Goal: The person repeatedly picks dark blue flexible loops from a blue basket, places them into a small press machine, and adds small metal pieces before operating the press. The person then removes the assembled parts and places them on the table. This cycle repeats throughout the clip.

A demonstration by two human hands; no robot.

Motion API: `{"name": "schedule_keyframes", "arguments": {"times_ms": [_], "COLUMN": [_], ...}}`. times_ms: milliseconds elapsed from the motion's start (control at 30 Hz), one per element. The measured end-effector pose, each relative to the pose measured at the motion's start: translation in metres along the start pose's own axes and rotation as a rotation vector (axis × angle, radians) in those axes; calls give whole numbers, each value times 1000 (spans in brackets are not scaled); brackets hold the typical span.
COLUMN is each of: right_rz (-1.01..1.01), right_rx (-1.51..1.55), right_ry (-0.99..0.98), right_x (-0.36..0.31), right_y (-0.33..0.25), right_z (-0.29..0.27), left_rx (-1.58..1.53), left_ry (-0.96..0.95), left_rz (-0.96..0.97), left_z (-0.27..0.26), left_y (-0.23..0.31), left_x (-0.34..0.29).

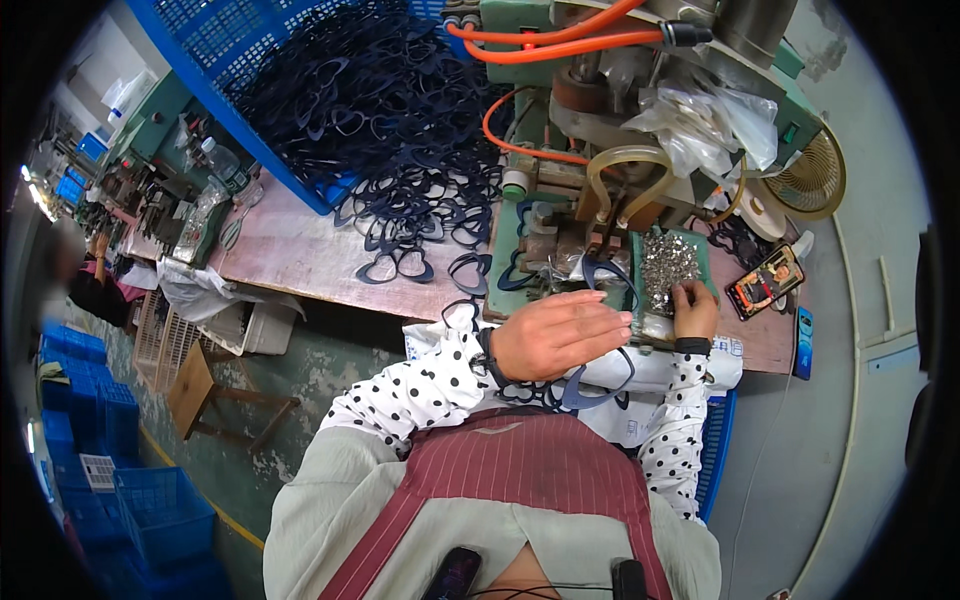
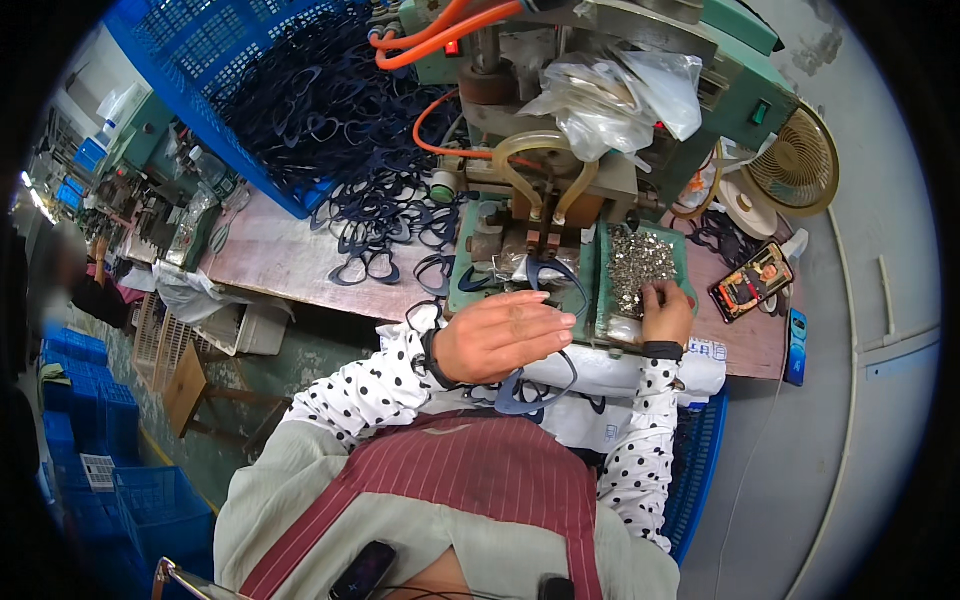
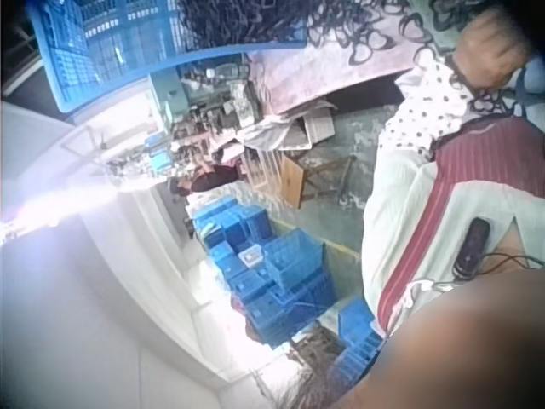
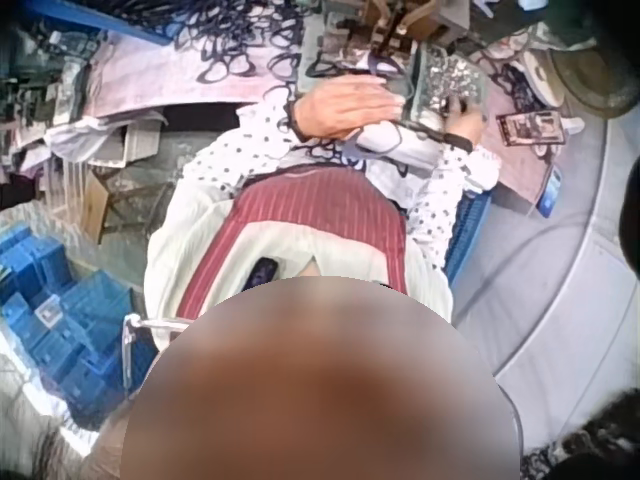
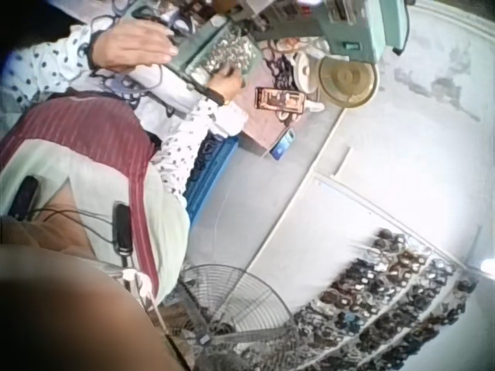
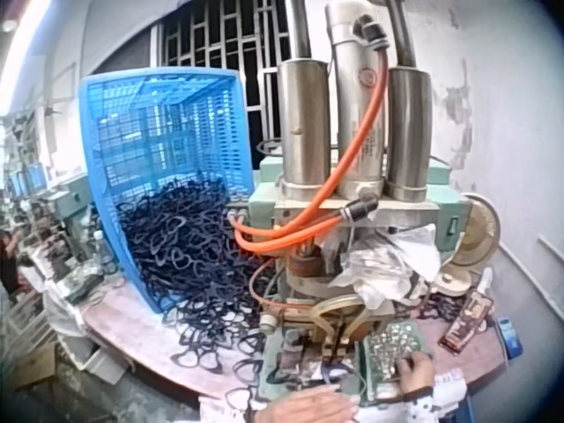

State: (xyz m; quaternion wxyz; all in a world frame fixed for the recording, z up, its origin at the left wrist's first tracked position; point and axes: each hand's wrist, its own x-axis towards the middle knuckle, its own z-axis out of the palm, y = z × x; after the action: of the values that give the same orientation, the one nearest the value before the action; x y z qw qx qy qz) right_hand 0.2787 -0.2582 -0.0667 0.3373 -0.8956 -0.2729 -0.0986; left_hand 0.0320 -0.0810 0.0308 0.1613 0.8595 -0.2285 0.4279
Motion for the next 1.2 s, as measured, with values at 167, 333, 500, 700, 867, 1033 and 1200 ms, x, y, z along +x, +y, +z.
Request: {"name": "schedule_keyframes", "arguments": {"times_ms": [167,333,500,700,867,1033,1200], "right_rz": [95,124,76,102,7,36,3], "right_rx": [142,322,255,370,386,465,798], "right_ry": [104,154,289,274,276,203,154], "right_x": [0,-7,-6,-6,-2,0,0], "right_y": [3,-4,-7,1,-33,-76,-105], "right_z": [2,0,4,6,0,-11,-21], "left_rx": [57,438,470,116,-253,-236,206], "left_ry": [-76,45,-394,-41,466,792,511], "left_rz": [8,-595,-705,-858,-1142,-1015,-582], "left_z": [-33,-47,-34,-45,-67,-51,-39], "left_y": [-8,-75,-101,-122,-116,-75,-30], "left_x": [-7,-71,-145,-136,-99,-57,-37]}}
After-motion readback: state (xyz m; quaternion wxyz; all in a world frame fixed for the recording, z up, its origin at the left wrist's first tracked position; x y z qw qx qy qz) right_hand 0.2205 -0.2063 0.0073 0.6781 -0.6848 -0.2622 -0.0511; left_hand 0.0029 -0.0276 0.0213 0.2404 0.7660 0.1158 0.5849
